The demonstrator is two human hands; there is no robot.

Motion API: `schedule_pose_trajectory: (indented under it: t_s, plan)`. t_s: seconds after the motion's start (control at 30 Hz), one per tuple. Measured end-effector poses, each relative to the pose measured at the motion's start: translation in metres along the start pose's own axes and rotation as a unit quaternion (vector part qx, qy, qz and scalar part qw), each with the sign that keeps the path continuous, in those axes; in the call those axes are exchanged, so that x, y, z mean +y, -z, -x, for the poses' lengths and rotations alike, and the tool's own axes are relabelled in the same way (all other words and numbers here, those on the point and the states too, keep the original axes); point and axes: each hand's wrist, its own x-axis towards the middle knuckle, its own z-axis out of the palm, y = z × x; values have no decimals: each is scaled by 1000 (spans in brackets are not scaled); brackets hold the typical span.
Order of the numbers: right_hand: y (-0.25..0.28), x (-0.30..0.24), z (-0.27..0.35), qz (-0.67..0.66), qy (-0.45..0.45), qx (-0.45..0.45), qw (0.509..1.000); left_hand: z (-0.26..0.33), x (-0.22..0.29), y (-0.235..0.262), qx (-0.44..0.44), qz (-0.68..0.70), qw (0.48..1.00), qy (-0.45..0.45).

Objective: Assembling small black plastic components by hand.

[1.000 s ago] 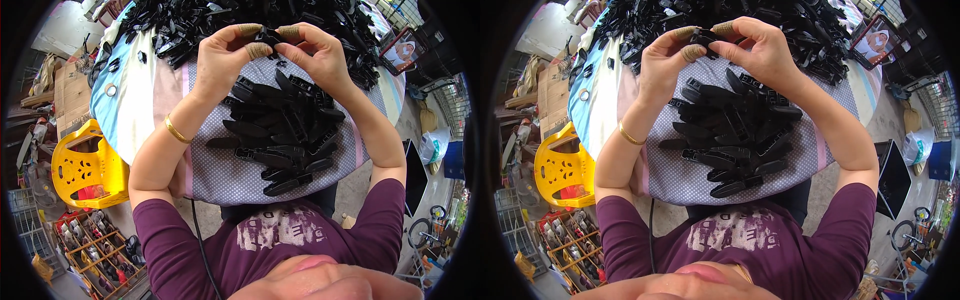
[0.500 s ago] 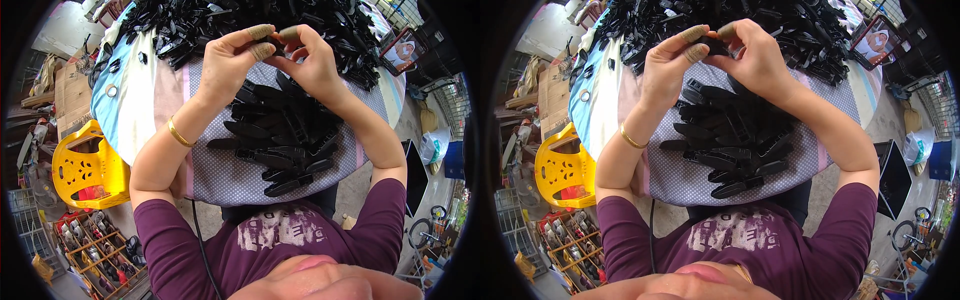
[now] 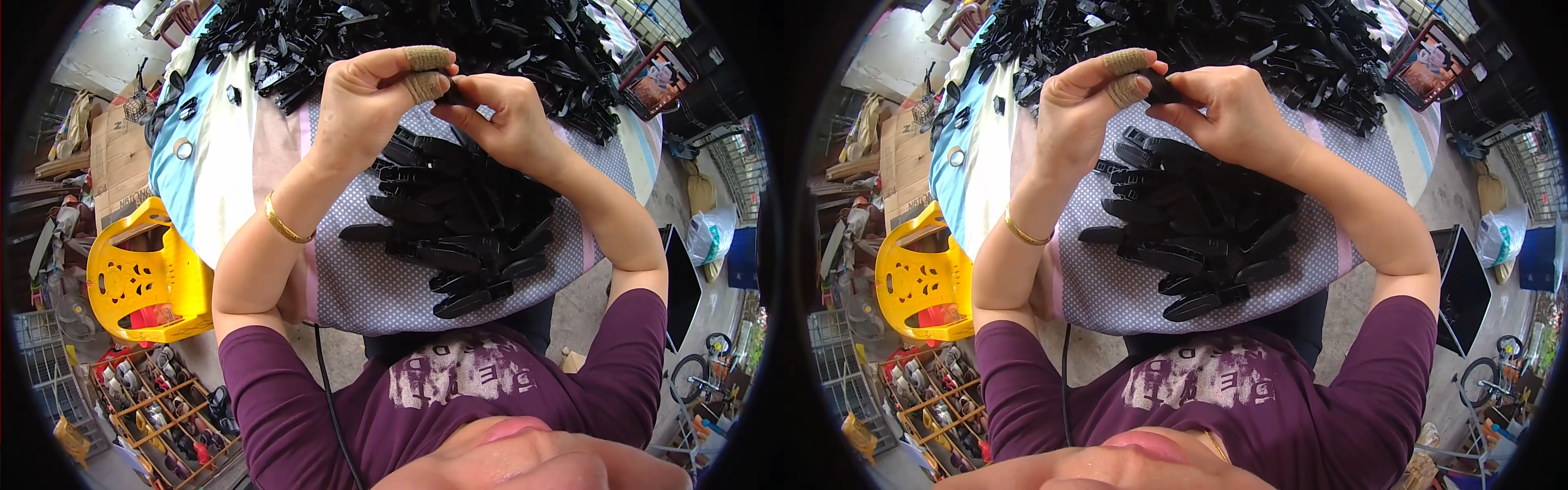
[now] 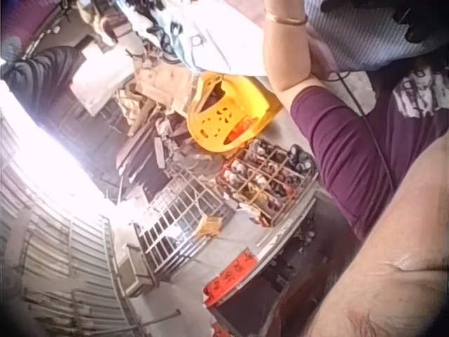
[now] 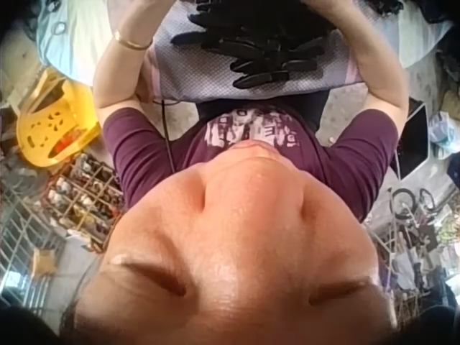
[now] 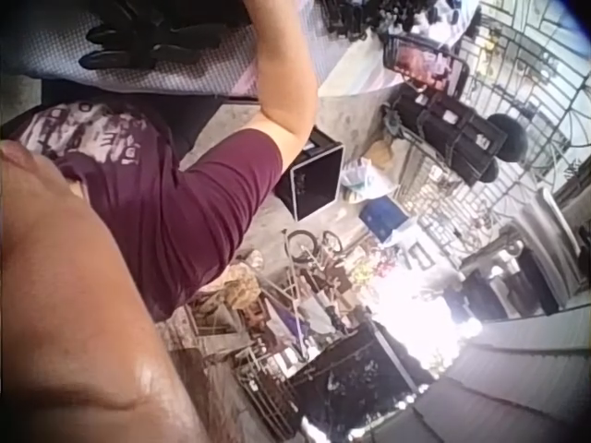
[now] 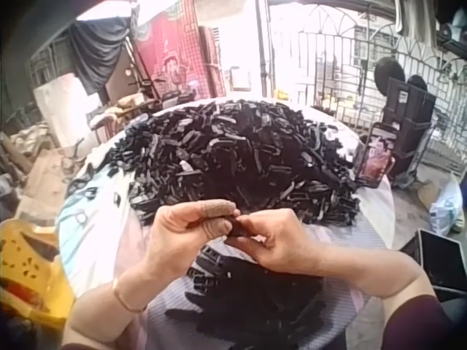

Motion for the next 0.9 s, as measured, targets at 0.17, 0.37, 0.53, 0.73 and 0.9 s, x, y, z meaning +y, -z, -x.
schedule_pose_trajectory:
  t_s: [0.17,0.37,0.53,0.73,0.9]
  plan:
    - [13,11,-9,-75,-6,-75,994,-1,5,-9,27,-116,991,-61]
    - [71,57,-18,361,90,-9,928,7,3,-13,19,-262,952,-158]
    - [72,67,-19,395,33,-69,916,10,12,-17,-68,-364,920,-131]
    - [73,71,-21,320,42,4,947,2,5,-13,-129,-173,975,49]
    - [60,44,-23,173,-73,61,980,-30,-26,16,-103,-572,804,-122]
